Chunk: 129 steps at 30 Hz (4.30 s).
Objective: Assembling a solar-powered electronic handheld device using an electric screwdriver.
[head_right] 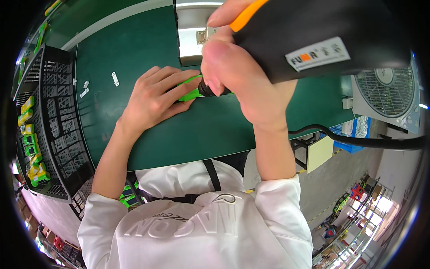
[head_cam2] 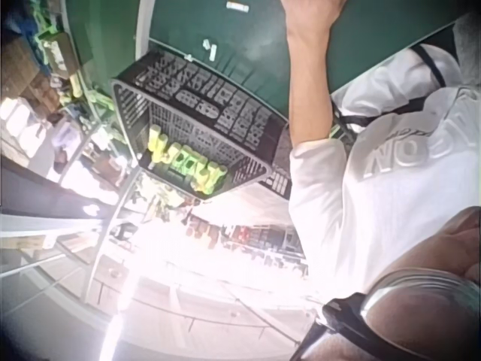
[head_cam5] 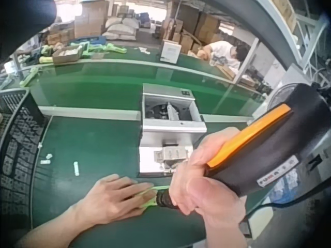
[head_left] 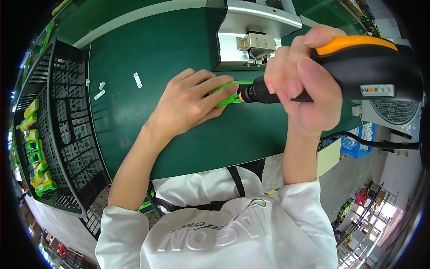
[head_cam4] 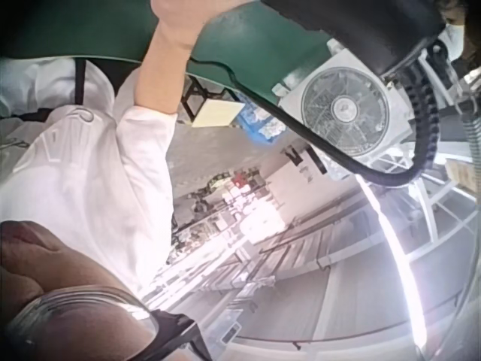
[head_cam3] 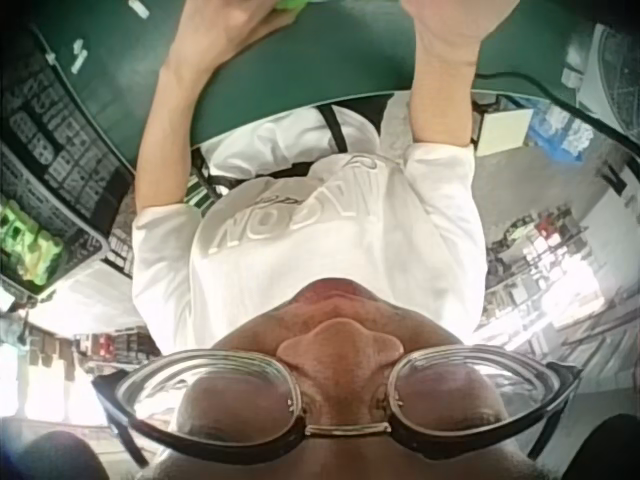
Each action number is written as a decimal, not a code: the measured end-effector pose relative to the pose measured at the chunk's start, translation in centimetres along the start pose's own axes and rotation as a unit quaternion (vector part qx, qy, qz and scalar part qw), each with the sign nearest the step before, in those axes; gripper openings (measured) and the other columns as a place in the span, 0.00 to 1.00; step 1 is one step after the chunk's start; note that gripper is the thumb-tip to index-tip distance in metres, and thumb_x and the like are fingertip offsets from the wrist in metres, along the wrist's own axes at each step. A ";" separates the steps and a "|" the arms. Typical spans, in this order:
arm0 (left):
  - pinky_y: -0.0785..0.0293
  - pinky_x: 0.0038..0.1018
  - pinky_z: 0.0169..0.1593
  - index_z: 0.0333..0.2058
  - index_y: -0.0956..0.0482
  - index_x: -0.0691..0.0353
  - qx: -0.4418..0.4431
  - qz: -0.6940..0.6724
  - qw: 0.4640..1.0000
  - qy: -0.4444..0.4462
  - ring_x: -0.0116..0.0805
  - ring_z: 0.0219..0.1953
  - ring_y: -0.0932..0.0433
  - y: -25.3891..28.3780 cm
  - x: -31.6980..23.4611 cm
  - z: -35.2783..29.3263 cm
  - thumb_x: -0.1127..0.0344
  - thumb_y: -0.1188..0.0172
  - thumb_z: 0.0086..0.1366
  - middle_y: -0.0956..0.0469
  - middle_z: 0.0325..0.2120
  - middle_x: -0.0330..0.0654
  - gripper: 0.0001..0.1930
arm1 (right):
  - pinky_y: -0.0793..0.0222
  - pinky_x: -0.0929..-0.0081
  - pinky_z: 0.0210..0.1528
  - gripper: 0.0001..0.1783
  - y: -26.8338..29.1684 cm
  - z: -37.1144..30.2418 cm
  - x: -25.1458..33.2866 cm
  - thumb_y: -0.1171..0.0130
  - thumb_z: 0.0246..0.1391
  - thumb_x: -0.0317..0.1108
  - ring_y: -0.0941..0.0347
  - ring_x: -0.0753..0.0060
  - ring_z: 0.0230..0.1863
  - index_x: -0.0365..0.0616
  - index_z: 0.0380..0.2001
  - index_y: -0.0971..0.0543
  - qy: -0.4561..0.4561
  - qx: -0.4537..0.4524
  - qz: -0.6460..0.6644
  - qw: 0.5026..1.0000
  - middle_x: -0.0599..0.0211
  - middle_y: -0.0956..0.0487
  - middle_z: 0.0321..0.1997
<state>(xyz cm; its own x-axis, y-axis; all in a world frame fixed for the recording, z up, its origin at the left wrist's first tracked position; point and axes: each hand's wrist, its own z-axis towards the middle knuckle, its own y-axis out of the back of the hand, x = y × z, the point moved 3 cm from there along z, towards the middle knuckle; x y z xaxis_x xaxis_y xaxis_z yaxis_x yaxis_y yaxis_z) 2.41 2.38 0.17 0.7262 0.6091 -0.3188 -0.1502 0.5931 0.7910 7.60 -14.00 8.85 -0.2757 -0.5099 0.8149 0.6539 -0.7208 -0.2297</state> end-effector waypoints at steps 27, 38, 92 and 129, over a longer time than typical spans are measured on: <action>0.31 0.32 0.39 0.25 0.20 0.62 -0.115 -0.111 0.987 0.030 0.38 0.39 0.24 -0.6 -0.7 0.4 0.72 0.29 0.44 0.21 0.36 0.36 0.09 | 0.39 0.73 0.27 0.17 0.6 -1.4 2.1 0.57 0.58 0.31 0.39 0.77 0.20 0.43 0.51 0.35 0.021 0.015 0.026 0.999 0.71 0.32 0.23; 0.32 0.31 0.39 0.24 0.20 0.61 -0.111 -0.109 0.987 0.037 0.38 0.39 0.24 -0.7 -1.0 0.6 0.73 0.29 0.43 0.21 0.36 0.36 0.09 | 0.38 0.73 0.28 0.17 0.7 -1.5 1.8 0.57 0.58 0.31 0.38 0.77 0.21 0.44 0.51 0.35 0.025 0.028 0.040 0.998 0.71 0.32 0.24; 0.31 0.30 0.42 0.40 0.22 0.56 -0.034 -0.050 0.995 0.073 0.33 0.40 0.22 -1.0 -0.2 -0.7 0.63 0.32 0.50 0.22 0.42 0.33 0.17 | 0.38 0.79 0.18 0.17 -1.4 -2.7 -1.9 0.42 0.51 0.19 0.35 0.77 0.18 0.42 0.38 0.38 0.034 -0.032 -0.010 0.999 0.67 0.32 0.25; 0.32 0.29 0.40 0.36 0.23 0.60 -0.052 -0.058 0.995 0.059 0.32 0.39 0.22 0.0 -0.7 -0.3 0.64 0.31 0.51 0.20 0.39 0.35 0.15 | 0.42 0.73 0.26 0.11 2.5 6.2 0.9 0.51 0.55 0.28 0.41 0.76 0.17 0.39 0.42 0.30 -0.019 -0.164 -0.151 0.975 0.70 0.38 0.18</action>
<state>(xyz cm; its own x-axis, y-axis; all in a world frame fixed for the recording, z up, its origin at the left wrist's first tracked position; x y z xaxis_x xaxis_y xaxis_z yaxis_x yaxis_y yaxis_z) 1.66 2.10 0.24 0.6604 0.5868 -0.4687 -0.1430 0.7109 0.6886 13.41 -13.38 12.34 -0.3913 -0.2378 0.8890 0.2852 -0.9498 -0.1285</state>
